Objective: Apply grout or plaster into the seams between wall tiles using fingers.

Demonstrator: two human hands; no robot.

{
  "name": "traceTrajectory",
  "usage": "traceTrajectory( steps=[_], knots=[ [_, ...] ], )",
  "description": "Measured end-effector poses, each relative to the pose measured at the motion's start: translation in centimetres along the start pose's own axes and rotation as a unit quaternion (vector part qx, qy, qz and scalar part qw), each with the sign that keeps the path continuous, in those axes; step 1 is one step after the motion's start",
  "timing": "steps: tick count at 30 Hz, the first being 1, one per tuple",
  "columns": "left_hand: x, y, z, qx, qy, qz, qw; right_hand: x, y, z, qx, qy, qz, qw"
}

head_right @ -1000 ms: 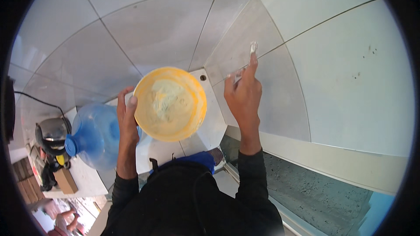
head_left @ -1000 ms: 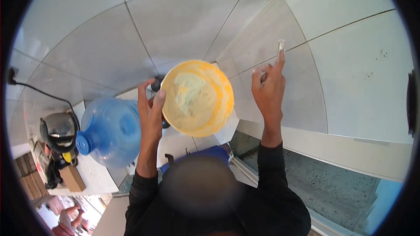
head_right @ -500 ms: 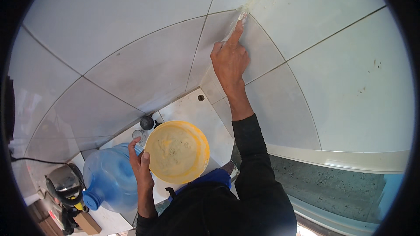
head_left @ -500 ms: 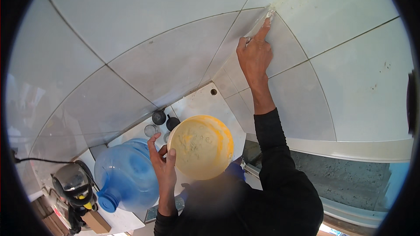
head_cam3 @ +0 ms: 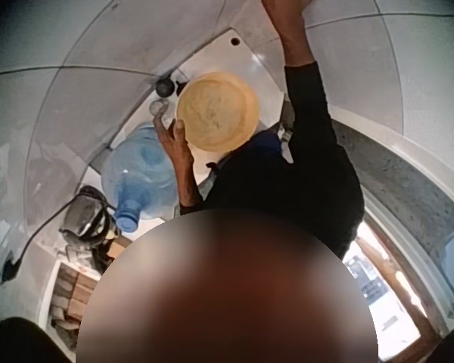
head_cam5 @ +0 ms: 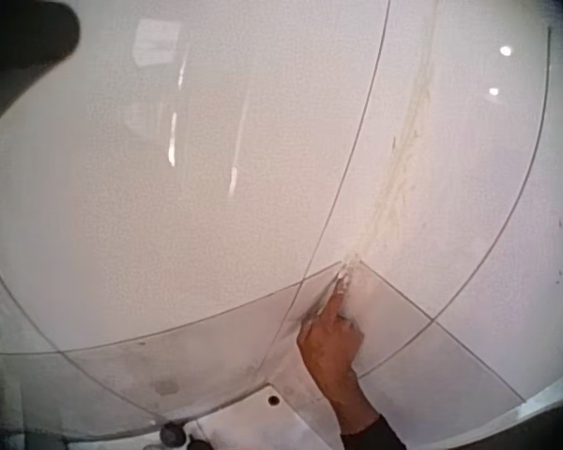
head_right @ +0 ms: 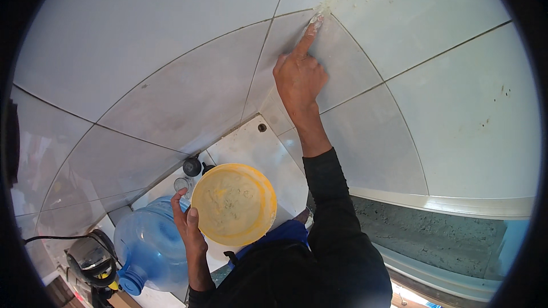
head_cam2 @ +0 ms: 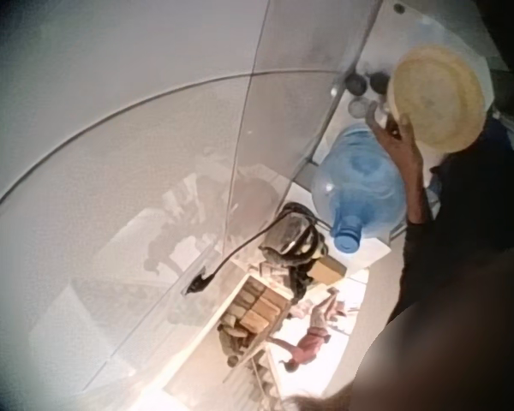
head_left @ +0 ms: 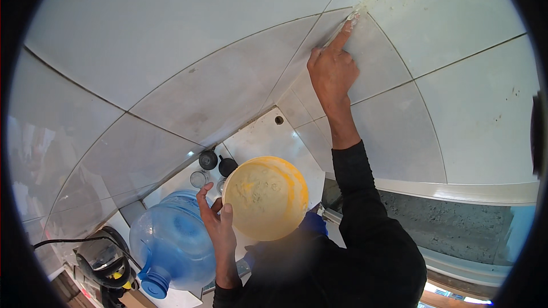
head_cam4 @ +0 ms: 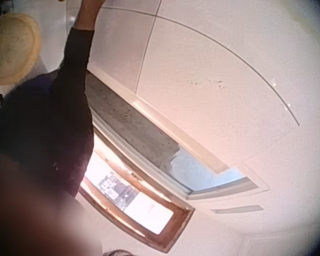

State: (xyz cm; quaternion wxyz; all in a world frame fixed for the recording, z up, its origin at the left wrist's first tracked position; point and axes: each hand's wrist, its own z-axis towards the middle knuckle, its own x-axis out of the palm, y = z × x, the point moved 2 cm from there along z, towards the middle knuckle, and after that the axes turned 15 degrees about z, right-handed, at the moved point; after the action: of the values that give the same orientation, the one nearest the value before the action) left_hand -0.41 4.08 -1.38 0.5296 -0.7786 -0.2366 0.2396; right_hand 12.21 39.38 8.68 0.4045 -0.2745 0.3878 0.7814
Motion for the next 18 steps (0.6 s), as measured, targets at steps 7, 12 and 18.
traceTrajectory(
  steps=[7,12,18],
  knots=[
    [-0.3,-0.1,-0.4,0.015,0.000,0.005,1.000,0.2,-0.6,-1.3,0.003,0.035,-0.022,0.999],
    [0.0,0.0,-0.5,0.016,0.014,-0.009,1.000,-0.9,-1.3,-2.3,0.015,0.026,0.066,0.997],
    [0.9,-0.6,-0.1,0.031,0.043,0.004,0.999,-3.5,-0.1,0.0,-0.019,-0.001,0.079,0.997]
  ],
)
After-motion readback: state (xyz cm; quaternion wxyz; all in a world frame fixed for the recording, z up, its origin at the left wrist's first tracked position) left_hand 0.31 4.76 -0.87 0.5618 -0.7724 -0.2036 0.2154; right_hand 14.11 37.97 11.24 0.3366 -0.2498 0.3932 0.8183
